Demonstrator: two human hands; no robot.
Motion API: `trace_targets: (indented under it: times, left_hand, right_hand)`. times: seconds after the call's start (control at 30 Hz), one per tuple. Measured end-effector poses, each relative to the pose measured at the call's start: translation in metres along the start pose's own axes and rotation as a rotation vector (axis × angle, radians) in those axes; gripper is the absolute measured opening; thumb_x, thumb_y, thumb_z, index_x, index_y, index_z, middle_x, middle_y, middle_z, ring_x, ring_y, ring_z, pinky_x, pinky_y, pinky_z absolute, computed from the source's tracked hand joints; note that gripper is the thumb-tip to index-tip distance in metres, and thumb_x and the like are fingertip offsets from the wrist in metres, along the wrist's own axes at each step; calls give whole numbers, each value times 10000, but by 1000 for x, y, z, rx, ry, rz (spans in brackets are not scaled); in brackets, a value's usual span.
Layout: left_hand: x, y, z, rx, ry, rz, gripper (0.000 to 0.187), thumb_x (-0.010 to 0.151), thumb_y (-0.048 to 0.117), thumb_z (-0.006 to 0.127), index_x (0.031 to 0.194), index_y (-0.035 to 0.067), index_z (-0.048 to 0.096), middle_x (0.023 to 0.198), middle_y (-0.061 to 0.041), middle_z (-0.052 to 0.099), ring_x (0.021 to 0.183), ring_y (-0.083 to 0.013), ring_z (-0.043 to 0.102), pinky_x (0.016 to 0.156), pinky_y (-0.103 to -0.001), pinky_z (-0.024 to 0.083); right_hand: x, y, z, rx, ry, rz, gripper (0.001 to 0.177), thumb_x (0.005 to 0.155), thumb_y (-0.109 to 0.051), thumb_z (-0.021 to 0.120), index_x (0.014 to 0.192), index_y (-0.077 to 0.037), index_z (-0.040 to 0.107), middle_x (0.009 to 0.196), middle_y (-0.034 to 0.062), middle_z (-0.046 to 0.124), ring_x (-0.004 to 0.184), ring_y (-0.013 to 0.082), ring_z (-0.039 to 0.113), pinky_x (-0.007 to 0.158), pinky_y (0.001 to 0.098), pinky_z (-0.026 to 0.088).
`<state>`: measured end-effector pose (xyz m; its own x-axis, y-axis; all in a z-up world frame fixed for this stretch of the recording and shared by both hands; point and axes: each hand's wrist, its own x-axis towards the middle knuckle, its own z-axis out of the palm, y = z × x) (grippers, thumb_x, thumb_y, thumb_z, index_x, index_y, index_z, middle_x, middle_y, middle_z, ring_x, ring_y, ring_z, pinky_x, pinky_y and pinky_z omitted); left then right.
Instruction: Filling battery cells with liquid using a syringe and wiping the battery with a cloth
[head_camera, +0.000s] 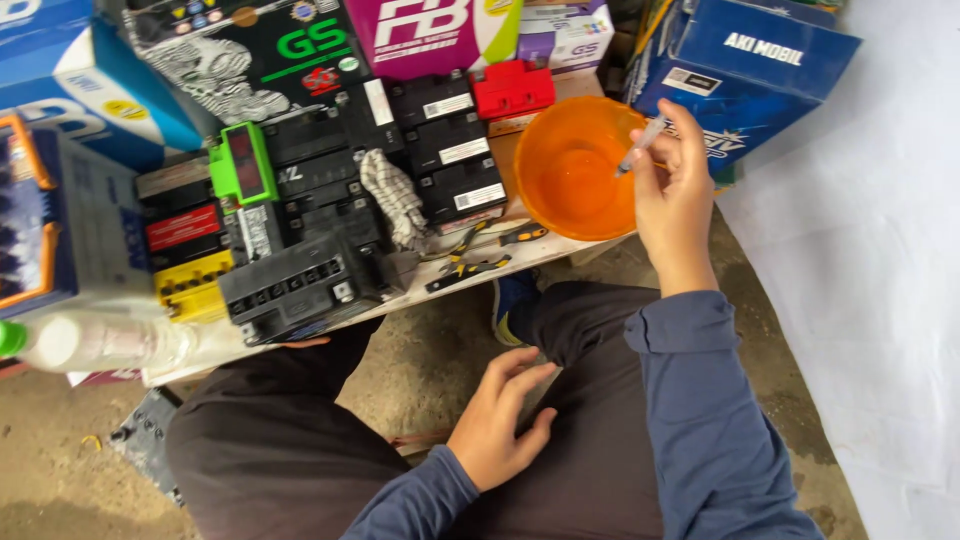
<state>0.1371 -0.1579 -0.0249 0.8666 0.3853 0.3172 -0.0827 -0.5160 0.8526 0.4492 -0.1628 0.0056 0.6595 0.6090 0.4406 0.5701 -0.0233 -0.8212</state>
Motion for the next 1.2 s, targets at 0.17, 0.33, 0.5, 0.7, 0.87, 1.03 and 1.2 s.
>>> trace_targets:
  times: [0.17, 0.33, 0.5, 0.7, 0.87, 1.03, 1.2]
  left_hand:
    - [25, -1, 23, -20, -65, 49, 492, 960, 65, 673, 1412, 38, 482, 1389, -278, 469, 1260, -410, 553, 1093, -461, 482]
    - [43, -5, 32, -14, -100, 30, 500, 952, 60, 672, 1413, 46, 479, 1403, -271, 459, 1266, -403, 554, 1097, -460, 479]
    - [53, -7, 35, -34, -128, 29, 479, 961, 64, 660, 1406, 46, 483, 1400, -277, 468, 1286, -418, 540, 1093, -459, 467]
    - [61, -8, 34, -25, -178, 5, 454, 951, 76, 657, 1384, 50, 521, 1400, -259, 463, 1311, -417, 525, 1120, -461, 448]
    - [71, -19, 30, 53, -164, 36, 481, 928, 98, 681, 1384, 73, 528, 1391, -245, 489, 1293, -404, 541, 1101, -465, 444]
    - [93, -41, 19, 149, -110, 76, 496, 900, 100, 709, 1364, 58, 539, 1341, -255, 531, 1247, -411, 573, 1060, -478, 462]
    - [132, -85, 8, 449, -6, 70, 526, 866, 265, 724, 1363, 156, 590, 1277, -158, 578, 1157, -398, 627, 958, -505, 503]
  right_hand:
    - [8, 7, 0, 18, 4, -3, 402, 1075, 29, 573, 1442, -69, 441, 1206, 225, 709, 1169, 301, 699, 1012, 389, 545]
    - [16, 19, 5, 60, -13, 18, 357, 1086, -17, 570, 1426, -45, 466, 1221, 196, 708, 1248, 314, 678, 1000, 398, 560]
    - [20, 18, 12, -35, -29, 29, 300, 1048, -23, 622, 1341, -40, 562, 1230, 246, 716, 1190, 324, 707, 1011, 388, 555]
    - [20, 20, 14, -62, -47, 12, 273, 1024, 6, 634, 1296, -11, 608, 1175, 224, 738, 1147, 310, 725, 1008, 385, 574]
    - [21, 20, 15, -124, -70, 92, 331, 1022, -36, 612, 1350, -63, 578, 1134, 147, 748, 1031, 286, 734, 951, 370, 579]
    - [17, 29, 20, -139, -154, 128, 427, 1000, -36, 603, 1426, -51, 567, 1190, 181, 740, 1090, 285, 724, 986, 374, 568]
    - [16, 43, 25, -257, -171, 79, 268, 951, -16, 708, 1194, -127, 731, 1049, 55, 755, 1134, 275, 691, 877, 353, 615]
